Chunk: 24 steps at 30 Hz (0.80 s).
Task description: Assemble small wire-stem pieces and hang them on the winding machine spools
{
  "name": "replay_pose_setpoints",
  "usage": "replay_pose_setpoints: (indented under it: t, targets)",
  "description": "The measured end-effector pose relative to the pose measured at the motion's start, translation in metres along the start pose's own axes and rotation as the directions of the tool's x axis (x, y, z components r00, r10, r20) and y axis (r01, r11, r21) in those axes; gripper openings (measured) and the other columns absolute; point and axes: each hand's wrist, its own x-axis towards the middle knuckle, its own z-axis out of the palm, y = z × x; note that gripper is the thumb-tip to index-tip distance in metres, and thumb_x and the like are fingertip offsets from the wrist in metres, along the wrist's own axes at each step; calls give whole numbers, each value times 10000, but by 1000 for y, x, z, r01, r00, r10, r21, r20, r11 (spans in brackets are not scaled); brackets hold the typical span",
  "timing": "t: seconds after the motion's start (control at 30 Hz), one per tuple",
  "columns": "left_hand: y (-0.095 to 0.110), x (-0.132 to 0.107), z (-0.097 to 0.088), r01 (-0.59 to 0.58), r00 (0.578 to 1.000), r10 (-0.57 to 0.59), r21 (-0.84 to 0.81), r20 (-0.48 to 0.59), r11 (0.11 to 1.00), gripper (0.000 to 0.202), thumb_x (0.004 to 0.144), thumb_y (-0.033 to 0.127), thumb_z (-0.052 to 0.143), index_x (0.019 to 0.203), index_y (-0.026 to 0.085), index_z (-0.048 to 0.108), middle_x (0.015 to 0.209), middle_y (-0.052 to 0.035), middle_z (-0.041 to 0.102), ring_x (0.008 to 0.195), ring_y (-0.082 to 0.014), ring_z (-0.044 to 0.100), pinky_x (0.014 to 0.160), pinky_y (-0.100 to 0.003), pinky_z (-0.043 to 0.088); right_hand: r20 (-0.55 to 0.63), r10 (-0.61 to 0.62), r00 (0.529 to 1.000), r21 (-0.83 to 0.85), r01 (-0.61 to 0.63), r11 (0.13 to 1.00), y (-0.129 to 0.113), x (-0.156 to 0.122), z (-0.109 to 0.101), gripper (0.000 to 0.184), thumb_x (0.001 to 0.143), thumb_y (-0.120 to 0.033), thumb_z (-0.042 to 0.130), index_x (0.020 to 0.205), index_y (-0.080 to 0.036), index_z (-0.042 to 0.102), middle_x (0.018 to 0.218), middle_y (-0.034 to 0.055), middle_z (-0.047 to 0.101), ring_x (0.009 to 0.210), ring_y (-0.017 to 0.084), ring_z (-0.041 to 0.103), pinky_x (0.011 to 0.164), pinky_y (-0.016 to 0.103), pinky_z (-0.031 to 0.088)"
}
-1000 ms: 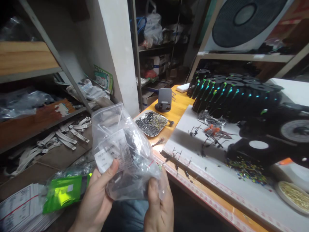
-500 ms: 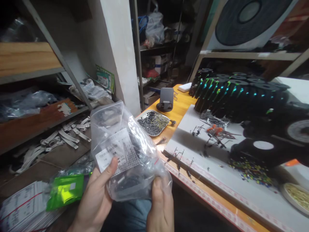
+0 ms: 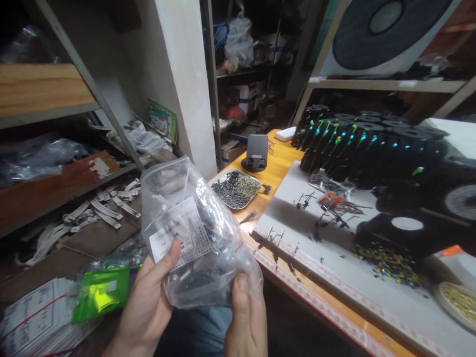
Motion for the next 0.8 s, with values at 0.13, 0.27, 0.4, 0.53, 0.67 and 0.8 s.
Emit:
replay_pose_setpoints:
  t: [0.13,0.27,0.4,0.53,0.67,0.8]
  targets:
    - [0,2,-1,-2,1000,2,5,-3,1000,529,779,202,761,1282,183,596,1082,-91,765,1054,-277,699,976,-391,529,-22,-32,999,-20,31,999,-2,-3,4,523,942,-469,495,1383,-190,527,1489,75,476,1431,281,328,1183,424,244]
    - [0,3,-2,5,1000,-5,-2,1,1000,487,786,195,754,1254,183,621,1065,-90,770,1042,-278,705,983,-397,524,-24,-6,1000,27,7,1000,-5,-5,7,533,927,-489,500,1400,-244,495,1505,42,458,1442,277,306,1196,431,210]
    - [1,2,-1,6,1000,-7,-15,-11,1000,423,822,180,716,1237,183,629,1062,-84,771,1059,-263,699,1001,-392,514,-15,5,1000,66,-4,998,-6,-5,8,519,910,-485,527,1357,-222,534,1502,48,461,1441,285,303,1204,445,175]
    - [1,1,-1,7,1000,-7,-30,-11,1000,388,836,172,696,1220,179,640,1067,-82,771,1080,-260,690,1005,-391,516,1,26,1000,60,-26,998,-6,-6,6,537,908,-507,519,1366,-225,528,1500,48,465,1445,289,295,1203,441,180]
    - [1,1,-3,-3,1000,2,-47,-14,999,421,825,176,706,1239,196,636,1083,-76,767,1082,-266,689,996,-401,525,12,0,1000,7,-1,1000,1,-8,1,519,914,-494,527,1365,-237,542,1423,59,553,1417,299,354,1152,437,310]
    - [1,2,-5,-15,999,12,-55,-41,998,467,793,183,738,1248,215,637,1056,-65,775,1063,-269,697,976,-398,539,35,-61,997,-9,62,998,8,-5,-3,500,921,-477,528,1354,-230,565,1360,73,609,1373,317,423,1094,438,397]
